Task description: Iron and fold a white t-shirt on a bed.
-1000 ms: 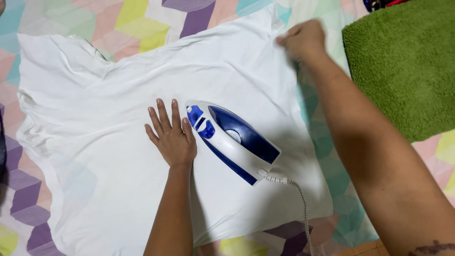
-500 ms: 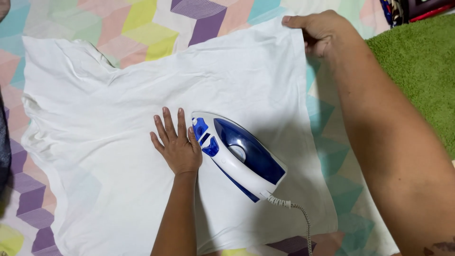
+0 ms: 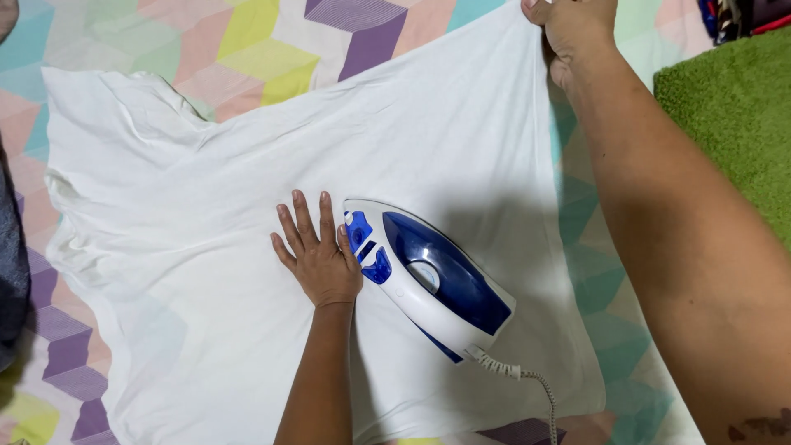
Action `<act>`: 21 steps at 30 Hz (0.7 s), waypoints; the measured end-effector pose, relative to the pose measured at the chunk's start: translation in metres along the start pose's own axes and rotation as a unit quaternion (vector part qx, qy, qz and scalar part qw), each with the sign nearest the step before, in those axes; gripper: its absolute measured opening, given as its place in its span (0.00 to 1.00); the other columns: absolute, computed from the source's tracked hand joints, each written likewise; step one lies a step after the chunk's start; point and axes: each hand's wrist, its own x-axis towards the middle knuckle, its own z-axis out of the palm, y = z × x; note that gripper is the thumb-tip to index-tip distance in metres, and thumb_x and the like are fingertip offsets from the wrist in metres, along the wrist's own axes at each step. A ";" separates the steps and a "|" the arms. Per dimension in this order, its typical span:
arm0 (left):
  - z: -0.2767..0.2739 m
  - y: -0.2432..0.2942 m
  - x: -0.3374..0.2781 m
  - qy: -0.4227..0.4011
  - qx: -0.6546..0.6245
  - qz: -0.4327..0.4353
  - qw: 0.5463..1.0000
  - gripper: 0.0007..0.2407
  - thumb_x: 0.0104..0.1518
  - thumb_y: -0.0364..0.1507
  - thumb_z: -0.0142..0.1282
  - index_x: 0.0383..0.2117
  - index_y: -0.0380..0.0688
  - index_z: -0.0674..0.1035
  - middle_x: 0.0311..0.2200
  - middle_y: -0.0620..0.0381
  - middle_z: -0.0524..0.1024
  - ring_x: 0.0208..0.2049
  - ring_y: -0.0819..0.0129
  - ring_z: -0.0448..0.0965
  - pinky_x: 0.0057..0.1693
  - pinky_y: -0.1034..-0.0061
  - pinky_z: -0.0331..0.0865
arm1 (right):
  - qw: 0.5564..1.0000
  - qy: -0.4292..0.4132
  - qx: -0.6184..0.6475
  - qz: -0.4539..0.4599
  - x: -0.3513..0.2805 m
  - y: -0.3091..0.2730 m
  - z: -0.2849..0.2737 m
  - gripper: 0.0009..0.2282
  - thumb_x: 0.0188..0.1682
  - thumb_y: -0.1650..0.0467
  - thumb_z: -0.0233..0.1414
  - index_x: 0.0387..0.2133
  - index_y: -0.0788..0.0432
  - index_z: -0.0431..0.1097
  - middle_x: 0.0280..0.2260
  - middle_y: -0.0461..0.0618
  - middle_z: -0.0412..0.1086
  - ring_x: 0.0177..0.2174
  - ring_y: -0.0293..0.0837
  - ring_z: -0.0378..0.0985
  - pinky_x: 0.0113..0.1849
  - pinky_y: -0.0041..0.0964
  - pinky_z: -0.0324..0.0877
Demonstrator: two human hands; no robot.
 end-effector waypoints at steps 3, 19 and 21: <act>-0.002 0.001 0.000 -0.001 -0.004 0.003 1.000 0.21 0.72 0.41 0.30 0.72 0.65 0.61 0.76 0.59 0.44 0.77 0.56 0.36 0.75 0.49 0.26 | 0.998 -0.020 0.012 0.066 -0.020 -0.010 -0.003 0.11 0.49 0.76 0.62 0.44 0.66 0.72 0.45 0.55 0.78 0.43 0.43 0.85 0.49 0.35 0.76; -0.010 0.005 -0.004 -0.023 -0.019 0.008 1.000 0.22 0.71 0.39 0.33 0.73 0.65 0.58 0.76 0.59 0.41 0.76 0.54 0.33 0.74 0.49 0.25 | 0.992 -0.024 0.044 -0.117 -0.119 0.010 -0.063 0.21 0.50 0.84 0.63 0.55 0.71 0.63 0.45 0.56 0.78 0.45 0.41 0.82 0.50 0.34 0.80; -0.015 0.006 -0.003 -0.027 -0.030 0.002 0.999 0.22 0.72 0.39 0.33 0.73 0.65 0.57 0.76 0.59 0.40 0.76 0.54 0.32 0.74 0.48 0.25 | 0.998 0.031 0.015 -0.048 -0.163 -0.006 -0.065 0.20 0.51 0.77 0.57 0.56 0.65 0.61 0.41 0.52 0.76 0.38 0.40 0.79 0.43 0.33 0.76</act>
